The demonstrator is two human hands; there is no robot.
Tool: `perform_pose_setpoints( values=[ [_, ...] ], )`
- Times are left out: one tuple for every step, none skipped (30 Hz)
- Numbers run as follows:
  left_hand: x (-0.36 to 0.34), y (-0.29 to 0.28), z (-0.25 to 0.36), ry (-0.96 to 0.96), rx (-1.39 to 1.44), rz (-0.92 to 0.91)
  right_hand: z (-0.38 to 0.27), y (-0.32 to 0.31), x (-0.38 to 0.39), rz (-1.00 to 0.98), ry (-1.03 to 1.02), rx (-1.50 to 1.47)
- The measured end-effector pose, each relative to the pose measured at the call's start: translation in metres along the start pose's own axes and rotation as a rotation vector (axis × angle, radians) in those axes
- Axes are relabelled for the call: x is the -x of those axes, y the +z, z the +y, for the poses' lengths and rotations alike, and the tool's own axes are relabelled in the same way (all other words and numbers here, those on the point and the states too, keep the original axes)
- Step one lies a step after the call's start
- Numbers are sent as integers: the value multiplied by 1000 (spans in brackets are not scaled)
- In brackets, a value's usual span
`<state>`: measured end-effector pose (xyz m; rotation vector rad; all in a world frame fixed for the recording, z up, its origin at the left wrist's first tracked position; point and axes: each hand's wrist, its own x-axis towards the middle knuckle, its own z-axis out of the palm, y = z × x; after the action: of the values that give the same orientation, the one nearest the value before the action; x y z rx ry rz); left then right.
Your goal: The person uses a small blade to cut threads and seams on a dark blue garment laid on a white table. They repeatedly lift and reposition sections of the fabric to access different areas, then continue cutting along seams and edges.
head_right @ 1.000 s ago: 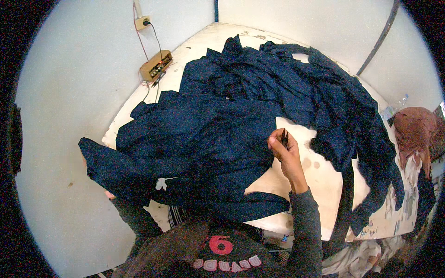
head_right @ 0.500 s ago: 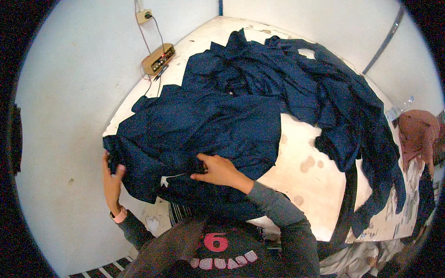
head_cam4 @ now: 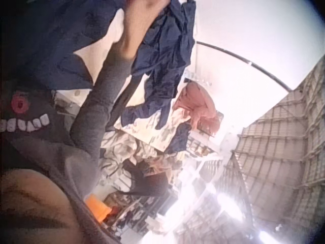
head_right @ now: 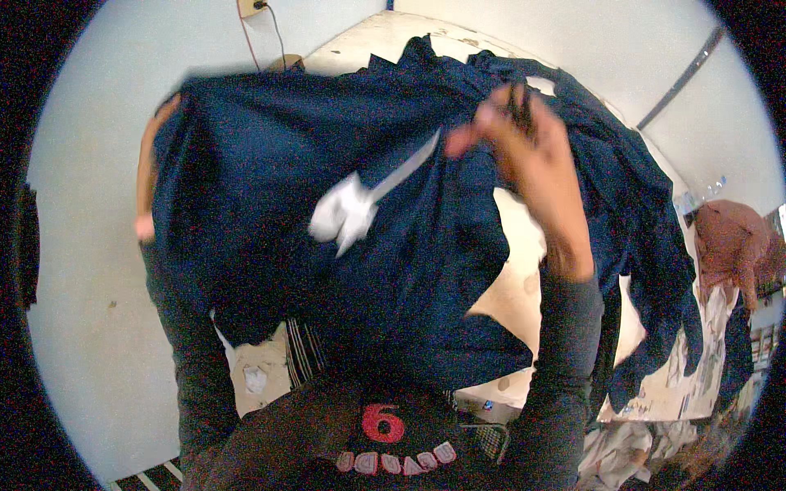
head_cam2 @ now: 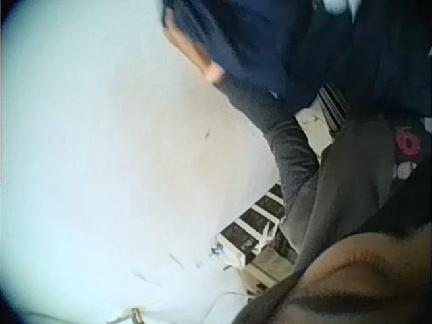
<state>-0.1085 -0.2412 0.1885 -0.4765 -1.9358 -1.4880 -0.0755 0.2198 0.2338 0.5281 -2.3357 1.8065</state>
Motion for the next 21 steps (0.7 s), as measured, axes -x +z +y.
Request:
perform_pose_setpoints(
  values=[
    [-43, -2, -7, -88, -12, 25, -2, -2, -20, 138, -100, 89],
    [-74, 9, 5, -352, 106, 36, 12, -2, -31, 202, -312, 152],
    [-76, 26, 2, -315, 106, 73, 21, -1, -42, 288, -512, 235],
    [-77, 36, -2, -275, 103, 115, 27, -1, -27, 267, -403, 199],
    [-72, 29, -8, -278, 0, 94, 25, 7, -14, 243, -299, 156],
    [-55, 40, -9, -238, -172, 39, 33, 6, 5, 184, -281, 208],
    [-29, 53, 7, -156, -87, -18, 36, 4, 24, 127, -270, 258],
    [-2, 56, 12, -170, -73, -105, 50, -3, 44, -35, -228, 420],
    [25, 59, 27, -334, -87, -260, 49, -2, 68, -103, -82, 466],
    [56, 74, 35, -427, -30, -339, 60, -4, 94, -164, 53, 522],
    [81, 78, 35, -339, -26, -449, 71, -3, 115, -228, 201, 507],
    [104, 78, 36, -175, -142, -581, 70, 4, 128, -313, 285, 572],
    [123, 82, 40, -129, -222, -720, 95, 6, 147, -327, 209, 549],
    [139, 87, 45, -176, -219, -822, 108, 12, 160, -341, 197, 493],
    [161, 96, 40, -188, -342, -859, 115, 20, 170, -347, 238, 498],
    [178, 106, 27, -191, -450, -897, 116, 24, 179, -345, 287, 514],
    [188, 107, 9, -187, -487, -897, 117, 26, 182, -316, 383, 465],
    [195, 112, -14, -172, -505, -902, 142, 12, 196, -259, 275, 415],
    [197, 109, -27, -164, -538, -903, 156, -7, 202, -233, 290, 486],
    [192, 105, -38, -176, -530, -892, 167, -27, 209, -202, 310, 553],
    [183, 101, -48, -184, -519, -883, 172, -48, 214, -140, 303, 611]
  ],
)
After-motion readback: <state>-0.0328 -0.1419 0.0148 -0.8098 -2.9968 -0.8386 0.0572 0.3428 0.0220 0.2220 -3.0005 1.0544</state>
